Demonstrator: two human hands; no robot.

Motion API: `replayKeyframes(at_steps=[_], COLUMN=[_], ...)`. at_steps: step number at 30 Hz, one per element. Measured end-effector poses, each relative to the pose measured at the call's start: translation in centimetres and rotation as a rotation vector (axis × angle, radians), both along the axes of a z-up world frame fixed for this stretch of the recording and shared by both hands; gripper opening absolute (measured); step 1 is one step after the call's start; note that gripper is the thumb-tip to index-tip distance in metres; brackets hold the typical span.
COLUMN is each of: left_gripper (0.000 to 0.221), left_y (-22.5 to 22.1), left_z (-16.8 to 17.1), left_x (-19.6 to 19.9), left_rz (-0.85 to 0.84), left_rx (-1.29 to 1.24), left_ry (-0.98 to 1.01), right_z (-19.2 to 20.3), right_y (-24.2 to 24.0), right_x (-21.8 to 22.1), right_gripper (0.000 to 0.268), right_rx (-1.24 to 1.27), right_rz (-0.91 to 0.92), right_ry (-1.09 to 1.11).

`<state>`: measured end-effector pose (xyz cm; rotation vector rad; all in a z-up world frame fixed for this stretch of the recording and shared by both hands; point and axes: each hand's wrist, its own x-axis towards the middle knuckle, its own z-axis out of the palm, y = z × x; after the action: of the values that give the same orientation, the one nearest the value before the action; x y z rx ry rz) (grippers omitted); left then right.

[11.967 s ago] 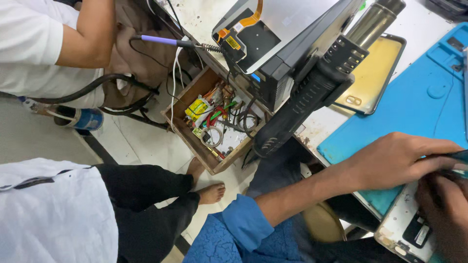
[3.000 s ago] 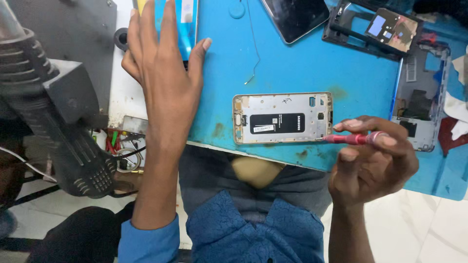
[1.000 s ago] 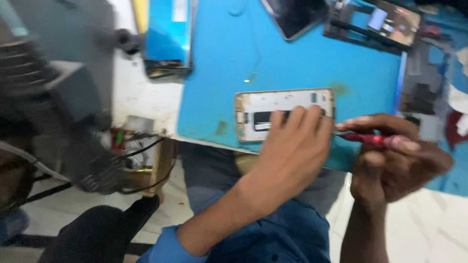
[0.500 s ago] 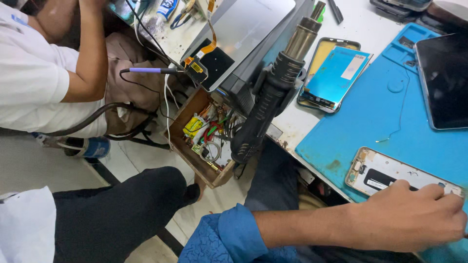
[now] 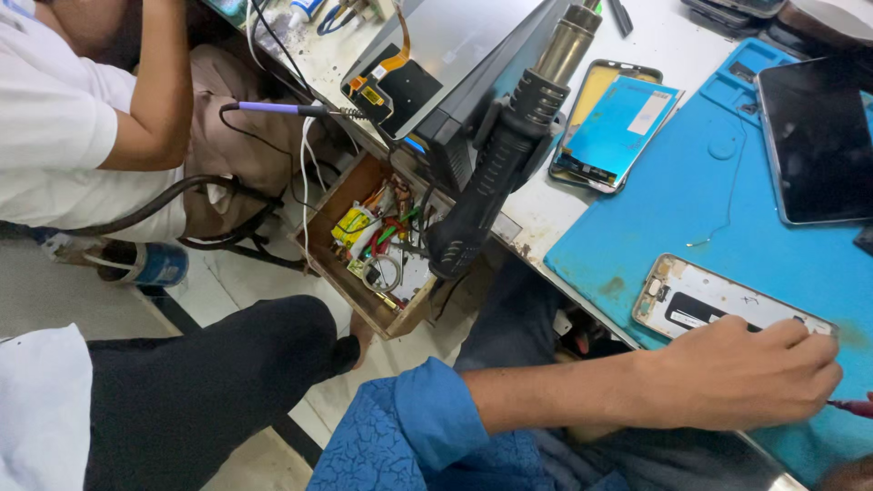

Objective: The person removes the back cover of a gold Samsung smartphone and uses a red screwdriver to unscrew multiple screws from the internal metal frame. The person works on a blue mat in a cluttered workspace containing other phone parts and tools.

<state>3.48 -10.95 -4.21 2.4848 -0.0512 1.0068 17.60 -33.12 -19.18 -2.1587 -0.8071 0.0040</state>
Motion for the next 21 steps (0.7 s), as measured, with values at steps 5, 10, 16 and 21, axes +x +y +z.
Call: replayKeyframes(at_steps=[5,10,16,21], left_gripper=[0.008,0.031,0.054,0.033], left_y=[0.0,1.3,5.2,7.1], left_z=[0.8,2.5,2.9,3.8], left_x=[-0.2,0.1,-1.0,-2.5], left_rz=[0.025,-0.065,-0.354,-0.237], left_rx=[-0.001,-0.037,-0.638,-0.671], left_ry=[-0.007,0.141,0.234,0.186], right_z=[-1.5,2.8,14.5,15.9], right_y=[-0.6,0.2,6.9,8.2], right_x=[0.2,-2.2,-8.4,-9.1], right_gripper=[0.024,0.025,0.031,0.031], right_rx=[0.092,0.48,0.749,0.661], right_rz=[0.036,0.122,0.023,-0.044], right_ry=[0.007,0.14,0.082,-0.013])
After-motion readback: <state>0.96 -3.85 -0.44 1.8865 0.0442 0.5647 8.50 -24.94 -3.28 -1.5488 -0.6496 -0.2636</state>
